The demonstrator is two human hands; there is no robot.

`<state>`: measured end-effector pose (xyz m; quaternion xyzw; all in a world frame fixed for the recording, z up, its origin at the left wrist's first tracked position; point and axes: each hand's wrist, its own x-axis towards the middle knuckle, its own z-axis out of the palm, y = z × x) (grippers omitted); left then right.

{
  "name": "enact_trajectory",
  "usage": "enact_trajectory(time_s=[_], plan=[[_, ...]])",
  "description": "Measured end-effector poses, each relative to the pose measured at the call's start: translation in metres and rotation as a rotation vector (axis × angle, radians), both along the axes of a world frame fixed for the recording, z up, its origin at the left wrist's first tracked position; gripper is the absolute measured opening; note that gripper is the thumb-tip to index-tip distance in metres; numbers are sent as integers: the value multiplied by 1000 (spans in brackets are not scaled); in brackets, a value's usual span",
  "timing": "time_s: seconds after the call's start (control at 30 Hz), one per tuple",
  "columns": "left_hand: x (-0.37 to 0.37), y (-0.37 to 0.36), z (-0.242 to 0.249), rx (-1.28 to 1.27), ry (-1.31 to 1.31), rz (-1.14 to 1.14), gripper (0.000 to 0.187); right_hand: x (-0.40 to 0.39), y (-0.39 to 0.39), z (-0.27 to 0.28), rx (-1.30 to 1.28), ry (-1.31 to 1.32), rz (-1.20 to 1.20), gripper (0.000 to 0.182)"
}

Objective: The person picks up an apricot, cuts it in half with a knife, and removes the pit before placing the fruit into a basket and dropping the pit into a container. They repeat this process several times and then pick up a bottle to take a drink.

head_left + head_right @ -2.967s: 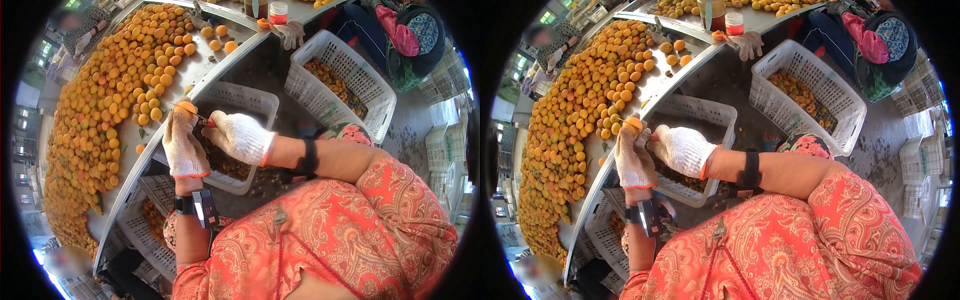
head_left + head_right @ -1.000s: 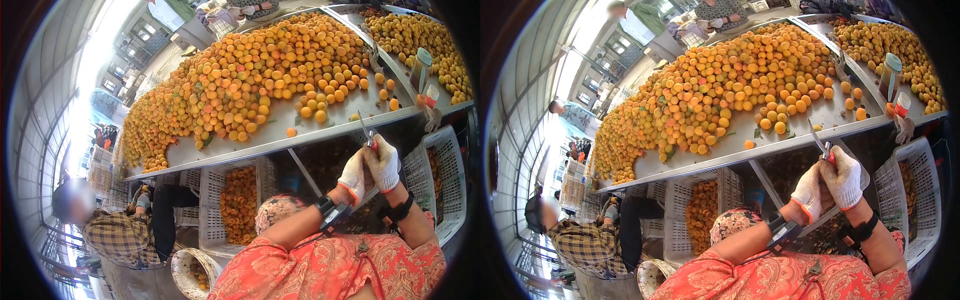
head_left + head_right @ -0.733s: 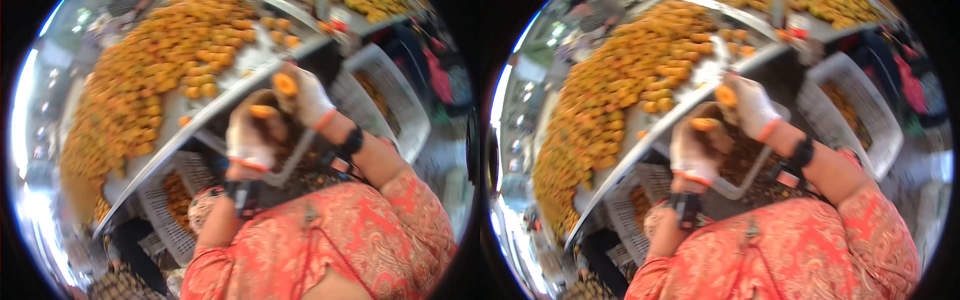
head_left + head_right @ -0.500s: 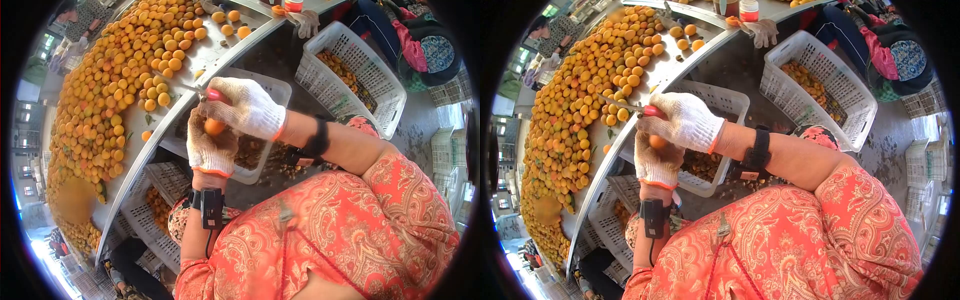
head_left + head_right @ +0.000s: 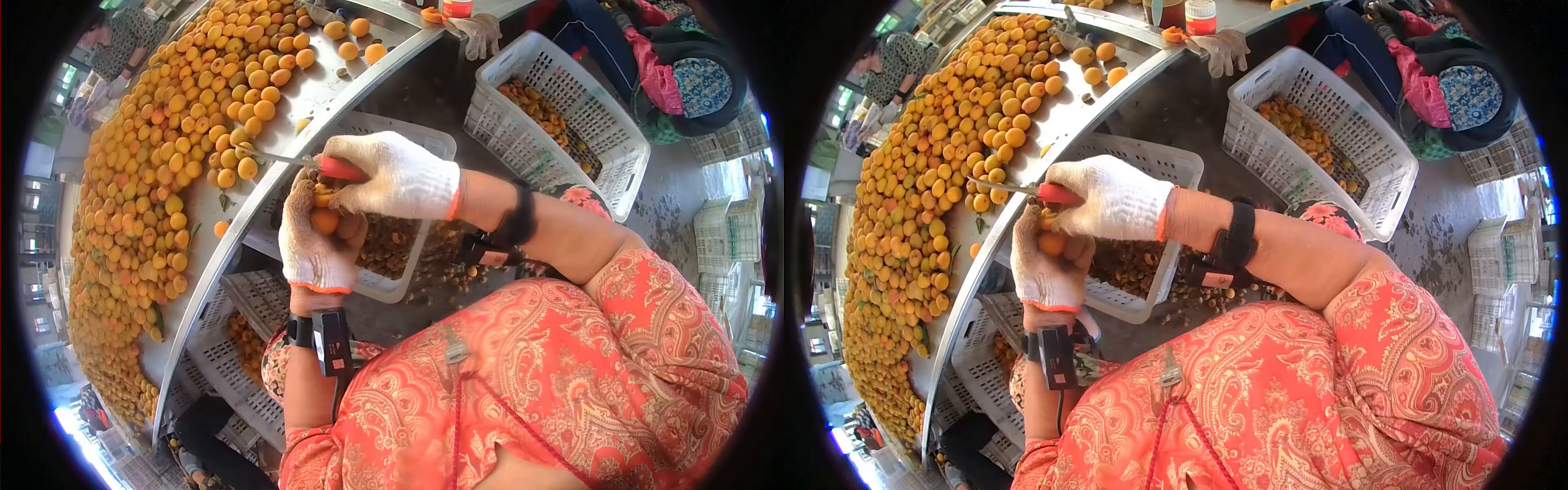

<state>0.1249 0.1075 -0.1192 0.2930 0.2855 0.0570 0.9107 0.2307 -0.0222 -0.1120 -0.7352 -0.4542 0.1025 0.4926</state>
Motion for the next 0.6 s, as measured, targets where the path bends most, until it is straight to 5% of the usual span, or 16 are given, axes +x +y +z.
enact_trajectory(time_s=[0.07,0.13,0.23,0.37,0.43,0.47,0.53,0.6], plan=[[1,-4,5,62,-33,-26,22,5,1,5,63,493,115,25],[1,3,1,78,-268,-232,23,12,9,-3,189,751,-4,27],[0,3,2,58,-321,-197,26,17,-1,1,273,919,-194,26],[0,8,2,130,-330,-161,44,16,-8,15,291,588,-220,29],[0,10,-1,191,-321,-155,51,25,-9,10,144,-202,-323,31],[0,12,-4,189,-327,-182,49,24,-9,8,143,-201,-323,31],[-1,9,-3,186,-334,-209,48,16,-5,17,555,584,-123,32],[-3,0,4,206,-215,-173,40,18,-10,19,505,568,-110,20]])
